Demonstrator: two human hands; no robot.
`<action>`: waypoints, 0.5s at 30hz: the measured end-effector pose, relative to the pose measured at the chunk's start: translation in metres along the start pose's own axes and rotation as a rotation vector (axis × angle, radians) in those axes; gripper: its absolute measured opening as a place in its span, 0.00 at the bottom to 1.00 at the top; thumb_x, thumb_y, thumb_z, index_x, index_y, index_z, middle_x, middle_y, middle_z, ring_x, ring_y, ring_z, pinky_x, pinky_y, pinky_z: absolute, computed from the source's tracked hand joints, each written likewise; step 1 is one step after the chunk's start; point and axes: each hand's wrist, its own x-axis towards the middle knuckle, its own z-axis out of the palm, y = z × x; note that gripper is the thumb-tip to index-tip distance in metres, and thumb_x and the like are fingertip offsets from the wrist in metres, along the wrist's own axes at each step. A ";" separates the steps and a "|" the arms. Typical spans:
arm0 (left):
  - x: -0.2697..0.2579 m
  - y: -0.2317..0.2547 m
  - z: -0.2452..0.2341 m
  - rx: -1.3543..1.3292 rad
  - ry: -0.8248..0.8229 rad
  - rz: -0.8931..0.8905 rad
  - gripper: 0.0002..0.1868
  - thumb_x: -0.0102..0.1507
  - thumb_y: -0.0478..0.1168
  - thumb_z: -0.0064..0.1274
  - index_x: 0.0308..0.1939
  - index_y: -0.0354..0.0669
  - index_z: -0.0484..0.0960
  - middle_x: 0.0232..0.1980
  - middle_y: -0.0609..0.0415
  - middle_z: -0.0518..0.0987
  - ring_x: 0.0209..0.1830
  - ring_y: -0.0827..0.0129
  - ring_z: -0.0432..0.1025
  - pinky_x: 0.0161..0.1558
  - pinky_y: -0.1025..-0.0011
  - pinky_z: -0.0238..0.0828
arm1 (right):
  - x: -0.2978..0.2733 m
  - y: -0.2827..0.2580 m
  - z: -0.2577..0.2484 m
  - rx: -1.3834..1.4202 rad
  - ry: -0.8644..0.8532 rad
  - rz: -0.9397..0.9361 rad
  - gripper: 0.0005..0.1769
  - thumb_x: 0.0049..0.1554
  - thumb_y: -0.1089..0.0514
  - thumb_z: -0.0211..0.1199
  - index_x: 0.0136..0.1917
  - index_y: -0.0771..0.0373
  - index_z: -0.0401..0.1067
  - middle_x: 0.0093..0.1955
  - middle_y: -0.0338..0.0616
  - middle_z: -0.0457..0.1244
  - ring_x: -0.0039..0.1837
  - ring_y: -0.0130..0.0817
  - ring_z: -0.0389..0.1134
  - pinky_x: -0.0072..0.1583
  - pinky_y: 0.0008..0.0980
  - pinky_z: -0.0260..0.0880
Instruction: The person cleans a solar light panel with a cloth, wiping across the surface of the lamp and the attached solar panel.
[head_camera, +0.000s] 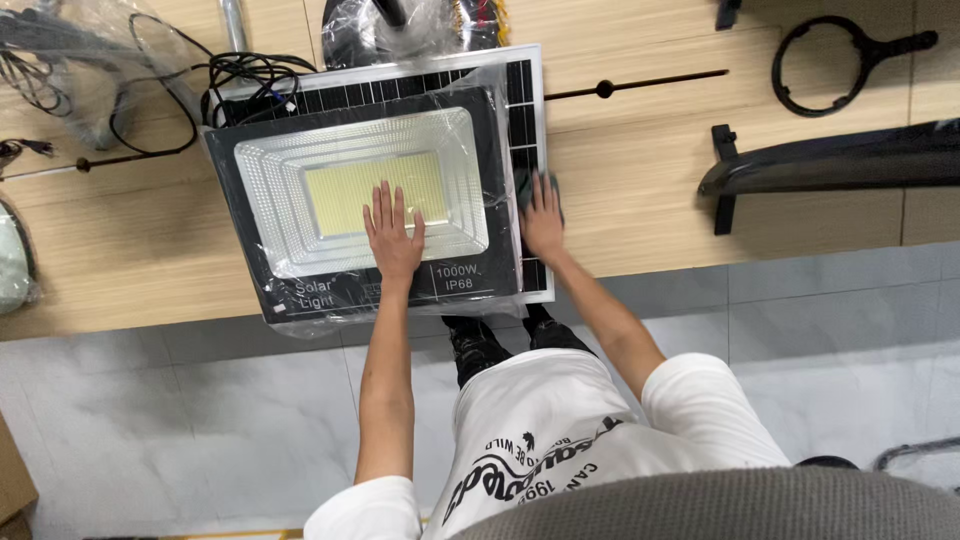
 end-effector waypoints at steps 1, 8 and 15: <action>-0.001 -0.001 -0.001 0.008 0.003 0.005 0.32 0.72 0.50 0.50 0.78 0.43 0.64 0.83 0.48 0.57 0.84 0.55 0.50 0.81 0.49 0.42 | -0.023 -0.007 -0.003 -0.034 -0.032 0.001 0.28 0.63 0.50 0.58 0.70 0.71 0.68 0.87 0.61 0.36 0.86 0.61 0.34 0.81 0.55 0.41; 0.000 0.000 0.001 0.032 0.014 0.009 0.32 0.73 0.50 0.47 0.79 0.45 0.63 0.83 0.49 0.57 0.84 0.57 0.50 0.81 0.49 0.41 | -0.157 -0.050 -0.025 -0.021 -0.091 0.033 0.27 0.61 0.52 0.60 0.70 0.68 0.68 0.86 0.60 0.37 0.85 0.59 0.36 0.80 0.55 0.42; 0.000 -0.001 0.000 0.008 0.020 0.011 0.31 0.73 0.50 0.47 0.78 0.44 0.63 0.83 0.49 0.58 0.84 0.56 0.50 0.81 0.50 0.42 | -0.171 -0.055 -0.035 -0.005 -0.130 0.026 0.30 0.56 0.55 0.61 0.72 0.61 0.68 0.86 0.56 0.38 0.85 0.57 0.36 0.80 0.54 0.42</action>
